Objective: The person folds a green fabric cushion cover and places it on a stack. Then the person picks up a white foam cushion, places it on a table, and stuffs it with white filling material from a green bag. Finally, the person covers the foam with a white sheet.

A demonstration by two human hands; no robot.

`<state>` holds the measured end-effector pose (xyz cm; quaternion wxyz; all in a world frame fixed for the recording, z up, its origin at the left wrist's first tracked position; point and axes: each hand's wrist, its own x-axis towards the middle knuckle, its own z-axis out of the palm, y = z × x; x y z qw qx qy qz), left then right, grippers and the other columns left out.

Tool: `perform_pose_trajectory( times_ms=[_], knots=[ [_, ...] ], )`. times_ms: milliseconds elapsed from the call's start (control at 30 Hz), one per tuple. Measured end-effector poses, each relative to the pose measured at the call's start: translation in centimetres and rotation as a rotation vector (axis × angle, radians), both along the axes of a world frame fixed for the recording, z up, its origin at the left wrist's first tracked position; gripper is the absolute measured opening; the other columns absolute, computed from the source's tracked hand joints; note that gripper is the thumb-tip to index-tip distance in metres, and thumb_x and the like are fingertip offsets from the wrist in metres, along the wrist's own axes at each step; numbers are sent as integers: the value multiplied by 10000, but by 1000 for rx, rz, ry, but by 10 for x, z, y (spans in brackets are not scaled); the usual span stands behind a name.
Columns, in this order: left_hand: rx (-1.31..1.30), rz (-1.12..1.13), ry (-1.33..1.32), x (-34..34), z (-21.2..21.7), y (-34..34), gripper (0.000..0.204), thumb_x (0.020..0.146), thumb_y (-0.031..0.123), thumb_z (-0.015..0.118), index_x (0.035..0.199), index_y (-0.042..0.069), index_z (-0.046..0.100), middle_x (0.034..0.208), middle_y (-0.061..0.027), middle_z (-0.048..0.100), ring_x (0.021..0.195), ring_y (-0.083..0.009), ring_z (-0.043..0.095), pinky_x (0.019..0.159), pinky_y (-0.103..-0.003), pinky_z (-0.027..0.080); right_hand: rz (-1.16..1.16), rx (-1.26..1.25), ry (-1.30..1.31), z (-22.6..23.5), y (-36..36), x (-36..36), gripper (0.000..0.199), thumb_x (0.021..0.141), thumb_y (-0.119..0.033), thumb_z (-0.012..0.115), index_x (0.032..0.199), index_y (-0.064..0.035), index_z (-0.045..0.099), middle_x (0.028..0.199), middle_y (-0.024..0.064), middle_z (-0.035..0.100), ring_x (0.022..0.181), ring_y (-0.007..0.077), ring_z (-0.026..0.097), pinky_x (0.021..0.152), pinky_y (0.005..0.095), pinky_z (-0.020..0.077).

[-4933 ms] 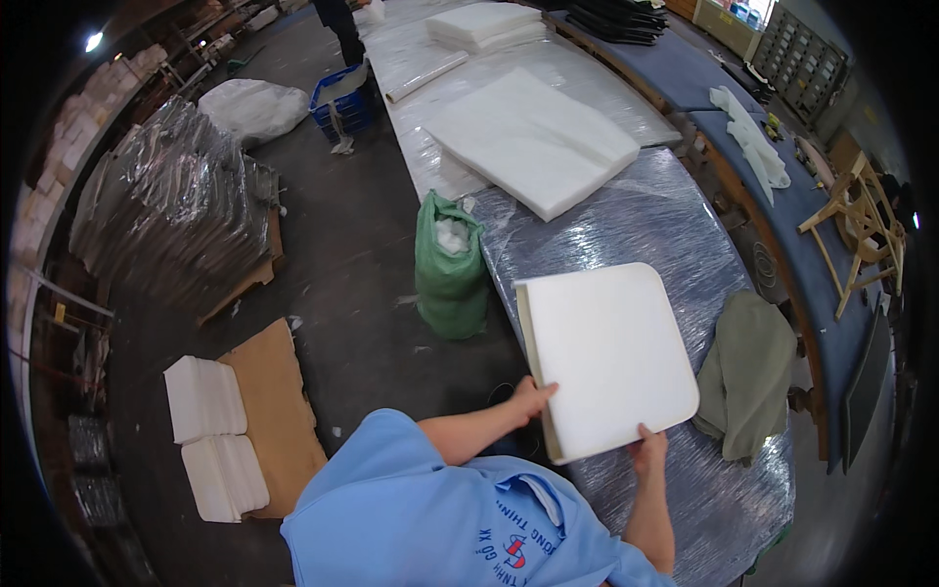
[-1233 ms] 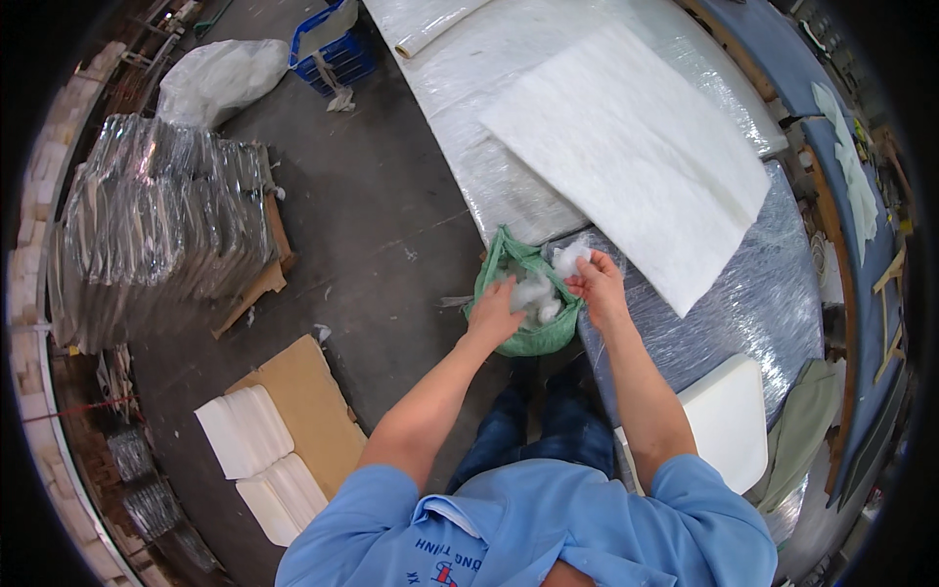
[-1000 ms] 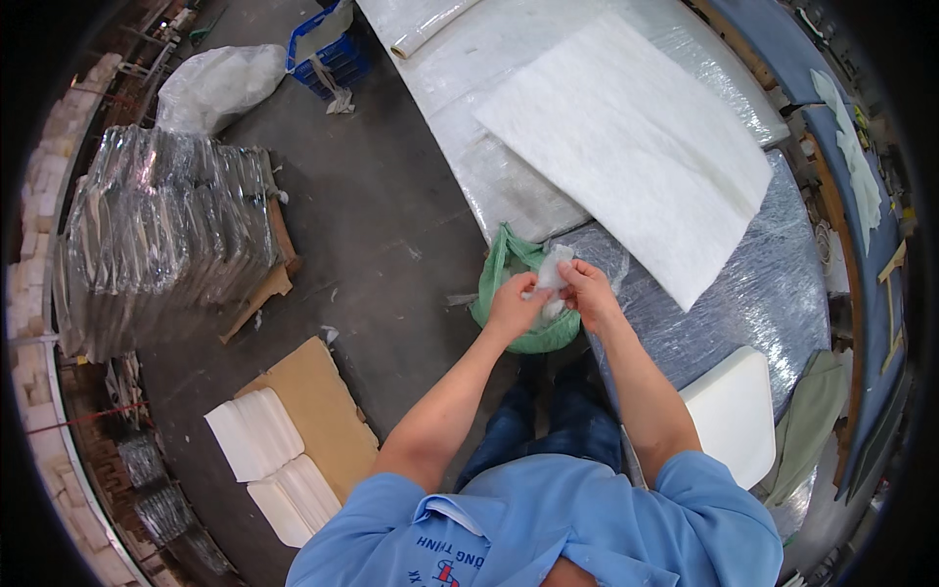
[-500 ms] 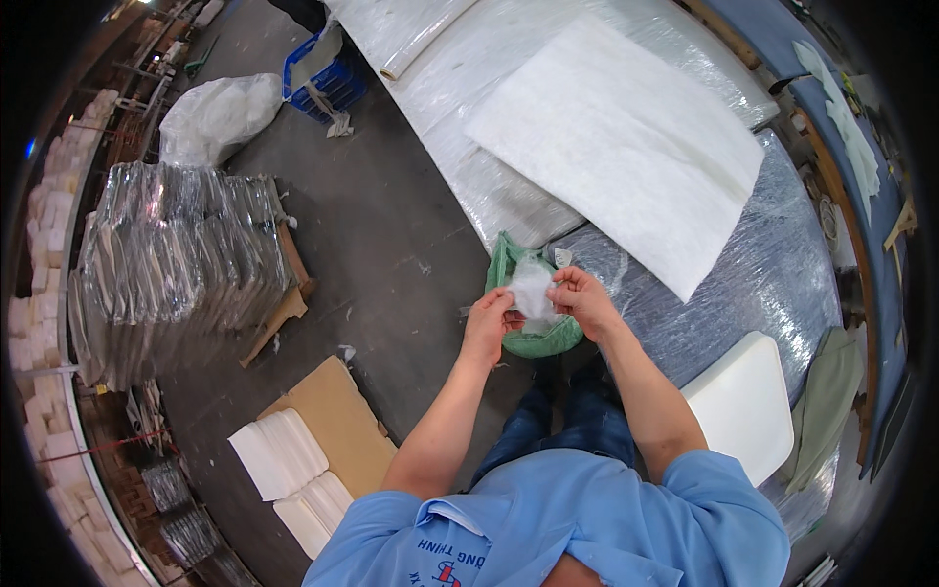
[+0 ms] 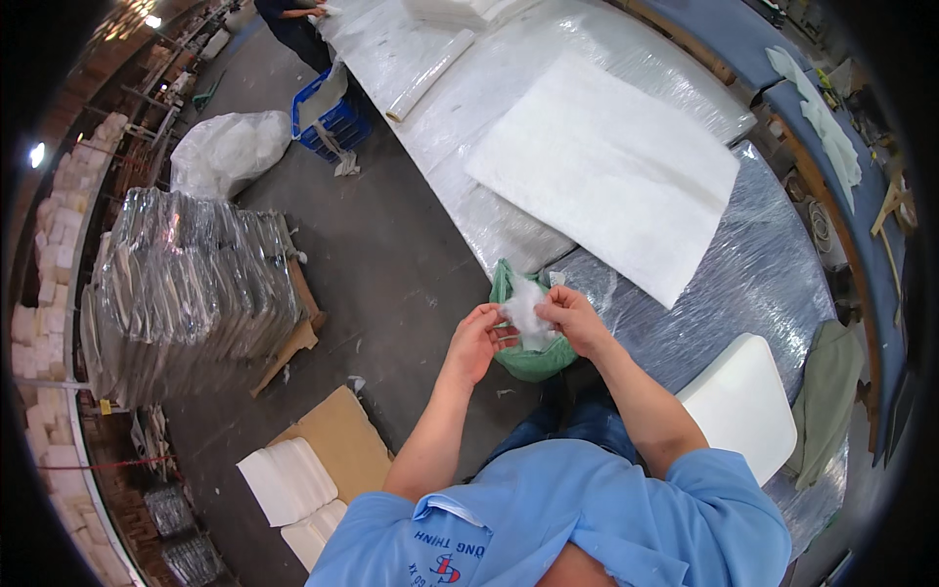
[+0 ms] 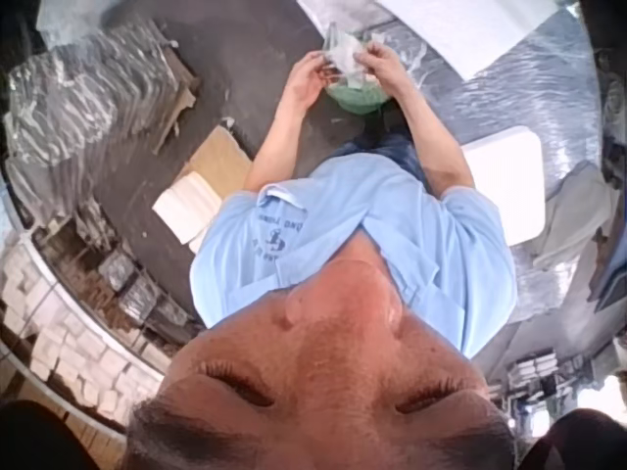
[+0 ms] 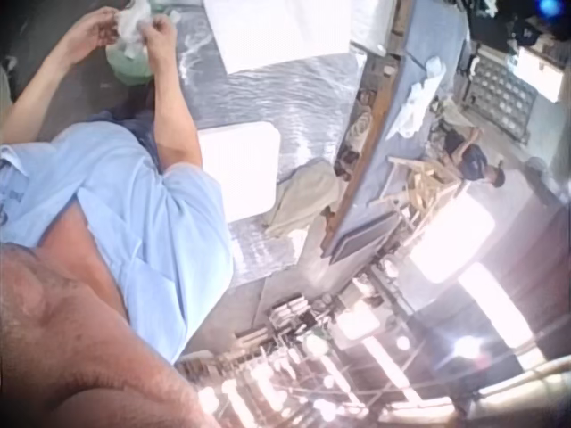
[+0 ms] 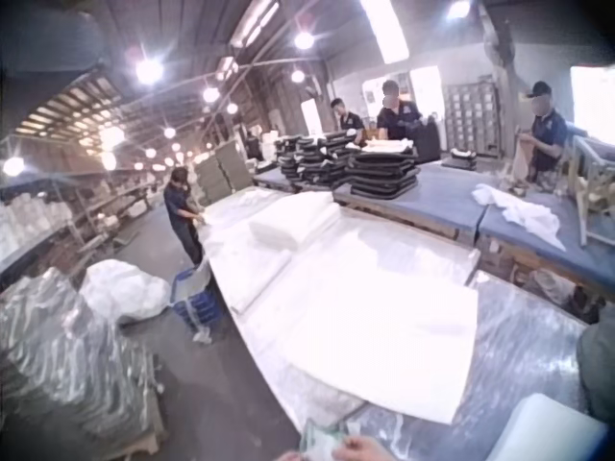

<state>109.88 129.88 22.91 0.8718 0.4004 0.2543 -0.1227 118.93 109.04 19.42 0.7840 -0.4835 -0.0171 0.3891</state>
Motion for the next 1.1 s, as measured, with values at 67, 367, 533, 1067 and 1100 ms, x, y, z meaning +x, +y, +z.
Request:
perform_pose_trajectory(
  times_ms=[67, 367, 533, 1067, 1100],
  knots=[
    [-188, -85, 11, 5, 18, -5, 271, 1034, 234, 580, 1238, 56, 597, 1131, -83, 692, 988, -223, 683, 855, -404, 561, -23, -12, 7, 14, -8, -4, 107, 904, -97, 762, 925, -92, 658, 838, -36, 659, 720, 53, 564, 638, 221, 410],
    [-18, -60, -125, 38, 23, -24, 224, 986, 167, 662, 1192, 93, 619, 1131, -60, 694, 1029, -208, 661, 911, -416, 534, -178, -119, -77, 36, -40, -8, 110, 916, -117, 760, 969, -60, 682, 845, -26, 665, 707, 81, 563, 695, 231, 465],
    [-1, -31, -130, 52, 28, -36, 135, 993, 142, 656, 1112, 109, 602, 1056, -36, 700, 983, -170, 667, 875, -363, 542, -356, 85, 212, 73, -40, -18, 115, 937, -189, 752, 948, -96, 685, 880, -26, 671, 795, 104, 587, 785, 275, 498],
    [250, -407, -76, 49, 42, -36, 205, 993, 234, 698, 1137, 95, 654, 931, 5, 697, 750, -93, 645, 598, -266, 519, -442, 176, 125, 45, -14, -6, 104, 1033, -177, 610, 951, -112, 602, 889, -26, 632, 823, 81, 582, 745, 245, 474],
    [283, -476, -65, 48, 41, -34, 211, 994, 247, 697, 1147, 107, 659, 942, 9, 697, 767, -94, 652, 587, -276, 523, -445, 161, 117, 49, -12, -6, 105, 1034, -179, 612, 961, -103, 604, 897, -23, 635, 820, 78, 576, 748, 243, 472]
  ],
)
